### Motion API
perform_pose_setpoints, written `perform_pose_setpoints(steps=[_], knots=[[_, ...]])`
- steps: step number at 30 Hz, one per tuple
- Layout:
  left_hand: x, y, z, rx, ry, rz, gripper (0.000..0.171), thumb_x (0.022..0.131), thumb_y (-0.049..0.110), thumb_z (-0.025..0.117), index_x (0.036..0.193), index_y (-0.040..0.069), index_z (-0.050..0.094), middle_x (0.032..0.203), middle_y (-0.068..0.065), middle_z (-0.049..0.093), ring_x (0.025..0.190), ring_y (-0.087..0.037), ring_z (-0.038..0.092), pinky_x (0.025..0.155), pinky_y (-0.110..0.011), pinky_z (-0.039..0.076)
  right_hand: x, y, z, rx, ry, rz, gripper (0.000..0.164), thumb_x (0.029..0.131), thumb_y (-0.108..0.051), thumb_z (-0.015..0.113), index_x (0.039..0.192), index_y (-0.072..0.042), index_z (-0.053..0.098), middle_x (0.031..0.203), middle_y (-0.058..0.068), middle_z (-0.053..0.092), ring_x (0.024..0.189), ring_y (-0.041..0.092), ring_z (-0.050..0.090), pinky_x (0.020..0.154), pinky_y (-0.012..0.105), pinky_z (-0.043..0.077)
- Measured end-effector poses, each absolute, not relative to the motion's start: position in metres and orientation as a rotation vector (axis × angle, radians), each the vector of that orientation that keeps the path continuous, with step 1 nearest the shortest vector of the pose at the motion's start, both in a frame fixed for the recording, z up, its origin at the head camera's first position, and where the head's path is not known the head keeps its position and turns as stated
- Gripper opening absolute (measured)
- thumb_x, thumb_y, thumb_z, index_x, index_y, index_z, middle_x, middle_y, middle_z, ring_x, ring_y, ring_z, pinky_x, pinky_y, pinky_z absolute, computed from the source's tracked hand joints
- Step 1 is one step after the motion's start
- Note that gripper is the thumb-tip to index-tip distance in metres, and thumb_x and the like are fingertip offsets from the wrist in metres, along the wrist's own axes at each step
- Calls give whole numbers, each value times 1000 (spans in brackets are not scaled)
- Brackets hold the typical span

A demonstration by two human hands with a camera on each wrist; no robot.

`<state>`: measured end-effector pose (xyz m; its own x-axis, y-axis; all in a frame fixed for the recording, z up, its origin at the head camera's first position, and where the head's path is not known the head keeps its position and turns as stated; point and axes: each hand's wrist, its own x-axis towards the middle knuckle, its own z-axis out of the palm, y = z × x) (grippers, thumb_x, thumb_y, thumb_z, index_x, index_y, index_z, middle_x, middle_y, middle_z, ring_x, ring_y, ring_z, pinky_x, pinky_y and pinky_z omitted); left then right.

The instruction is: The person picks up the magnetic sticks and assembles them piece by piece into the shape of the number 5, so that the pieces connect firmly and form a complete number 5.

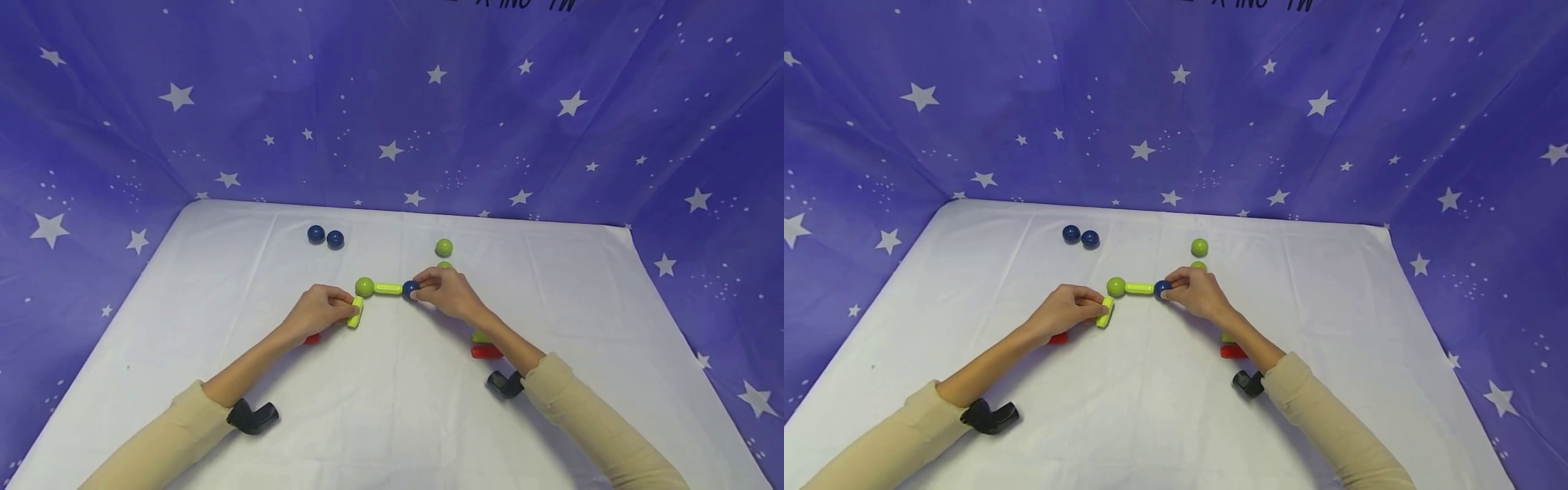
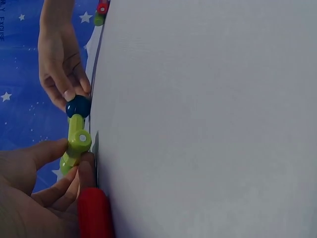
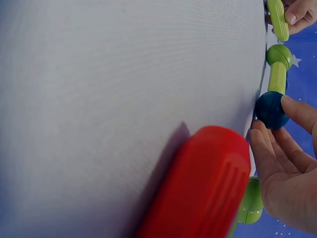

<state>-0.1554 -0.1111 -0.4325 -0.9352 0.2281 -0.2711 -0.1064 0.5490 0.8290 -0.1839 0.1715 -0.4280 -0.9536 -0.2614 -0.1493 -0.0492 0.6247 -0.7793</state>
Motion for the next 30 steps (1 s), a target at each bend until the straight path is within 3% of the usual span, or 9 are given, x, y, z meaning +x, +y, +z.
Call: perform_pose_setpoints(steps=[22, 26, 30], knots=[[-159, -98, -432, 106, 2509, 1335, 26, 86, 24, 79, 97, 4, 68, 75, 1, 70, 68, -13, 65, 66, -27, 46, -184, 171, -426, -251, 2592, -1233, 31, 88, -16, 78, 115, -4, 71, 100, 4, 73, 92, 16, 70, 81, 33, 55], [-164, -101, -430, 112, 2510, 1387, 30, 88, 23, 77, 103, 2, 62, 87, -5, 69, 73, -18, 65, 68, -29, 48, -185, 171, -427, -254, 2591, -1226, 31, 88, -16, 77, 115, -4, 71, 101, 3, 73, 92, 16, 70, 82, 33, 55], [-173, -101, -430, 178, 2471, 1453, 39, 91, 20, 74, 123, 3, 59, 114, -12, 65, 95, -25, 66, 76, -33, 53, -185, 171, -427, -255, 2591, -1227, 31, 88, -16, 77, 116, -4, 71, 101, 4, 73, 92, 16, 70, 82, 34, 55]])
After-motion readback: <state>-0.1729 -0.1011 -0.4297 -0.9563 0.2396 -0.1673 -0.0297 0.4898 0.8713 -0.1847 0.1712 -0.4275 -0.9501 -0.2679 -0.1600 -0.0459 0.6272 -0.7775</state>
